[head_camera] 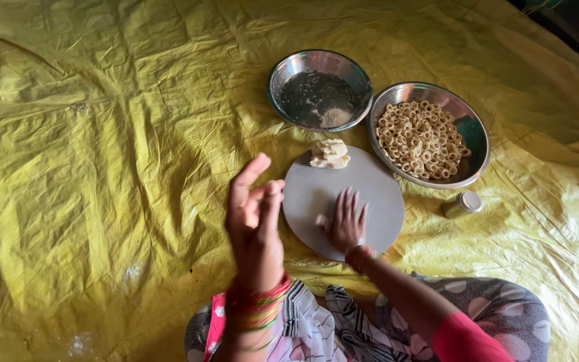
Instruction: The person sits on a yellow tarp and shapes small pieces of dough into ring-shaped snacks. They roll the dough into thin strips, join the ends to form loops, and place the finished pieces into a metal bowl. The process is repeated continuously.
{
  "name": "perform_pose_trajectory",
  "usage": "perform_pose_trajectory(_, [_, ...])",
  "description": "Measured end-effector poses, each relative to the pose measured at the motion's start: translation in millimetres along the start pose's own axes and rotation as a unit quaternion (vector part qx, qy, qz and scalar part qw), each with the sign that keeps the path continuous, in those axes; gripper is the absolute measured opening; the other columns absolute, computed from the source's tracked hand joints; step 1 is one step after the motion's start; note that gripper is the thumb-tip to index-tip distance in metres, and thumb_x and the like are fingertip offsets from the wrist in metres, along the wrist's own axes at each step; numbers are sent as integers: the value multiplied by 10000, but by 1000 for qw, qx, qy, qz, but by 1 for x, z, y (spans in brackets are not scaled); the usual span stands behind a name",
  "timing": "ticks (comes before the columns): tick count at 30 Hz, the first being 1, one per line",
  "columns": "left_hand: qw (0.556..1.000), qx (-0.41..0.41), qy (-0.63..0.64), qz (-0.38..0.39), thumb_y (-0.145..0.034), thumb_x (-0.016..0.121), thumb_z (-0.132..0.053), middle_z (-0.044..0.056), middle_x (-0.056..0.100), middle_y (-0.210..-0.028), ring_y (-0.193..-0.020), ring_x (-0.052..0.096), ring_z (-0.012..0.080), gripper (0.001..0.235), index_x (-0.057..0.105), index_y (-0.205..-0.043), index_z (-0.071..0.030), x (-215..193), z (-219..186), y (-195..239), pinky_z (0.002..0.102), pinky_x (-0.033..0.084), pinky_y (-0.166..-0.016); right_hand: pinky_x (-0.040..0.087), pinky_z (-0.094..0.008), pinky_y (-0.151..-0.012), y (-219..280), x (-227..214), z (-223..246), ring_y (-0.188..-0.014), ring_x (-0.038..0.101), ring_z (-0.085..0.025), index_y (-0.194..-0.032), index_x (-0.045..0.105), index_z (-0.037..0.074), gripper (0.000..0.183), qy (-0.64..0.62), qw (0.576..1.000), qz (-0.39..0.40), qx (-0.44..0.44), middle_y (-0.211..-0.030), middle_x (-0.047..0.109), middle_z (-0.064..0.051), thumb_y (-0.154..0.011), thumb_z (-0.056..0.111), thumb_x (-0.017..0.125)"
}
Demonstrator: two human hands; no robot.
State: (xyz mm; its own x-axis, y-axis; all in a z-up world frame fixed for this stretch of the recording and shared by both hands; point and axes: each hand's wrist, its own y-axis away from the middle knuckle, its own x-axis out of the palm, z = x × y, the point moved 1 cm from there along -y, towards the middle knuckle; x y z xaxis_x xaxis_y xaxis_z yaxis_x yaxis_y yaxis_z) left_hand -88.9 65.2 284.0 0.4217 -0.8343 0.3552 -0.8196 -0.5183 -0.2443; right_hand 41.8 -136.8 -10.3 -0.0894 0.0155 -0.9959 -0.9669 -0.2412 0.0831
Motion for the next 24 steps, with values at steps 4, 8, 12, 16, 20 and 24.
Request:
perform_pose_trajectory(4, [994, -30, -103, 29, -1029, 578, -212, 142, 577, -1473, -1223, 591, 234, 459, 515, -1435, -9, -17, -41, 0, 388, 487, -1071, -58, -599, -1212, -86, -25, -35, -1542, -117, -376, -1601, -16, -16, 1019, -24, 985, -32, 170, -1692, -81, -251, -968, 771, 125])
perform_pose_trajectory(8, [986, -54, -153, 39, -1014, 575, -219, 144, 564, -1485, -1330, 554, 259, 471, 515, -1434, -13, -30, -27, 12, 407, 412, -1134, -88, -557, -1233, -97, -32, -42, -1569, -134, -324, -1601, -24, -18, 1080, -113, 966, -81, 218, -1701, -65, -186, -923, 805, 151])
perform_pose_trajectory(12, [994, -99, -39, -21, -994, 603, -240, 154, 569, -1470, -1315, 548, 268, 488, 524, -1413, -3, -23, 72, 6, 404, 439, -1106, -79, -569, -1230, -48, -21, -10, -1562, -108, -359, -1586, -31, -51, 1045, -117, 974, -41, 189, -1686, -76, -250, -972, 759, 210])
perform_pose_trajectory(16, [983, -160, -91, -3, -980, 643, -307, 185, 574, -1433, -1246, 594, 285, 510, 538, -1410, -55, -8, 187, 2, 396, 470, -1062, 7, -572, -1218, 45, -1, 43, -1539, -50, -450, -1580, -5, -87, 921, -5, 997, -26, 71, -1658, -12, -314, -1019, 543, 365])
perform_pose_trajectory(20, [938, -193, -284, 56, -943, 673, -378, 187, 600, -1351, -1143, 647, 322, 490, 564, -1357, -140, -17, 246, 8, 417, 545, -946, 26, -573, -1229, 84, 9, 56, -1543, -38, -445, -1568, 18, -71, 988, -27, 999, 2, 26, -1658, 7, -301, -952, 584, 427])
perform_pose_trajectory(24, [885, -128, -432, 116, -936, 677, -382, 127, 677, -1251, -1104, 661, 349, 398, 626, -1273, -177, -30, 256, 5, 458, 546, -914, -4, -577, -1227, 13, 5, 22, -1551, -49, -404, -1580, -2, -60, 1025, -1, 993, 28, 114, -1672, -16, -277, -955, 653, 388])
